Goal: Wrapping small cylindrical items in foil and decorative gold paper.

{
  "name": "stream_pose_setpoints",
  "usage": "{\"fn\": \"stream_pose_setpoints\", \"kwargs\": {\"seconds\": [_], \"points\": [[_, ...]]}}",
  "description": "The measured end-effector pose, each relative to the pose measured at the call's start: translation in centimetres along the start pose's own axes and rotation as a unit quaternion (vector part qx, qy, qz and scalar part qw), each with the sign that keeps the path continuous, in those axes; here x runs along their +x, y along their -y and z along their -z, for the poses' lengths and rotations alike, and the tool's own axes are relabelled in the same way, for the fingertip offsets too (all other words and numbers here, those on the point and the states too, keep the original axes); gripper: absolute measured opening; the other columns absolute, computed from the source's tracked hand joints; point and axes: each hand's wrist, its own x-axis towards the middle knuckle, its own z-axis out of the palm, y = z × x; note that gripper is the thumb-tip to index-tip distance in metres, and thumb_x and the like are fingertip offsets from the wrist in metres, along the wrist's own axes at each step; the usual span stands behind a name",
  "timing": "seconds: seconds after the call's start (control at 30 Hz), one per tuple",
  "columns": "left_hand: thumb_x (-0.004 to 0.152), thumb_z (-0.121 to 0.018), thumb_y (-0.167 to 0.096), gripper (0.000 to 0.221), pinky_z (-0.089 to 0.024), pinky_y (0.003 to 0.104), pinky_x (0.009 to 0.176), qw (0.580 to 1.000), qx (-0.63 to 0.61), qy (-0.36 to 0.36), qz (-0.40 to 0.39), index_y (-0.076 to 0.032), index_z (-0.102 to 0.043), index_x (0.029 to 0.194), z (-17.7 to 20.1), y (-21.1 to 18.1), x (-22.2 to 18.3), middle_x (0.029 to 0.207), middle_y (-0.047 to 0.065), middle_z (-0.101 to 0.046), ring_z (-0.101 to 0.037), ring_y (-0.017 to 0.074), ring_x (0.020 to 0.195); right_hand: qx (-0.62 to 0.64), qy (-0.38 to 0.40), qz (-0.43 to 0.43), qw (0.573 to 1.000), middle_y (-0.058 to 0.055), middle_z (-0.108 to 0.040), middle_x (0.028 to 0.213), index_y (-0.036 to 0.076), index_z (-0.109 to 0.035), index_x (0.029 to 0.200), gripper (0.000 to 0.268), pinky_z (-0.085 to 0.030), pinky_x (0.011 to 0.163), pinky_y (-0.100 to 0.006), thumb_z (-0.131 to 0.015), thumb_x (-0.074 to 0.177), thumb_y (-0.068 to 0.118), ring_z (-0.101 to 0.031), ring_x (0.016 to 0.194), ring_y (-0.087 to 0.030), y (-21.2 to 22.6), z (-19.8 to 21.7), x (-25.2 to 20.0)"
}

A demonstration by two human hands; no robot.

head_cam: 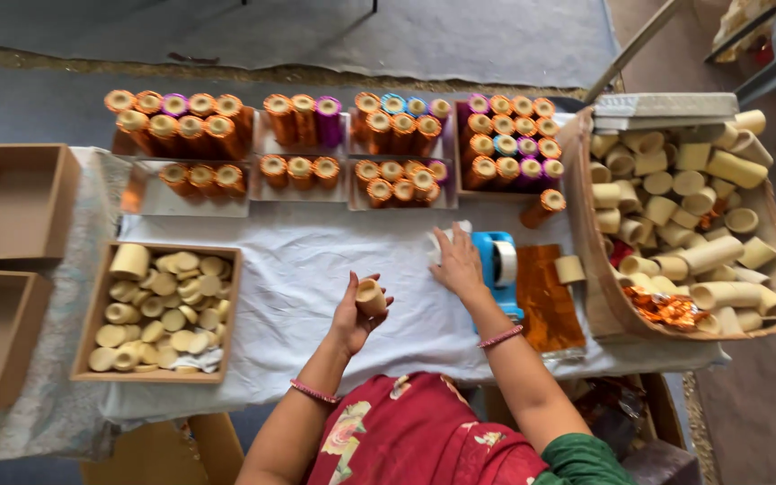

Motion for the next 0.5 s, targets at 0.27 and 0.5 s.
{"fn": "stream_pose_setpoints", "kwargs": {"seconds": [0.27,0.5], "points": [[0.098,-0.055,-0.042,0.040,-0.056,0.037,0.085,0.995,0.091,0.027,0.003,-0.023,-0.062,0.133,8.4,-4.2,-1.9,0.120,-0.002,-0.065,-0.060,0.0148,0.105,0.099,0.075,0.056,0.991,-0.017,-0.068,0.124,0.010,-0.071,0.117,0.044,-0.052,0.100,-0.044,-0.066,0.075,-0.001,-0.064,0.116,-0.037,-0.9,-13.6,-14.1],[0.098,-0.066,-0.052,0.039,-0.049,0.033,0.075,0.993,0.089,-0.018,0.071,-0.019,-0.067,0.119,11.5,-4.1,-1.6,0.100,-0.001,-0.065,-0.059,0.0141,0.090,0.068,0.449,-0.032,0.891,-0.013,-0.071,0.106,0.011,-0.074,0.102,0.024,-0.056,0.089,-0.042,-0.076,0.078,0.012,-0.070,0.101,-0.032,3.1,-3.8,-22.1]]}}
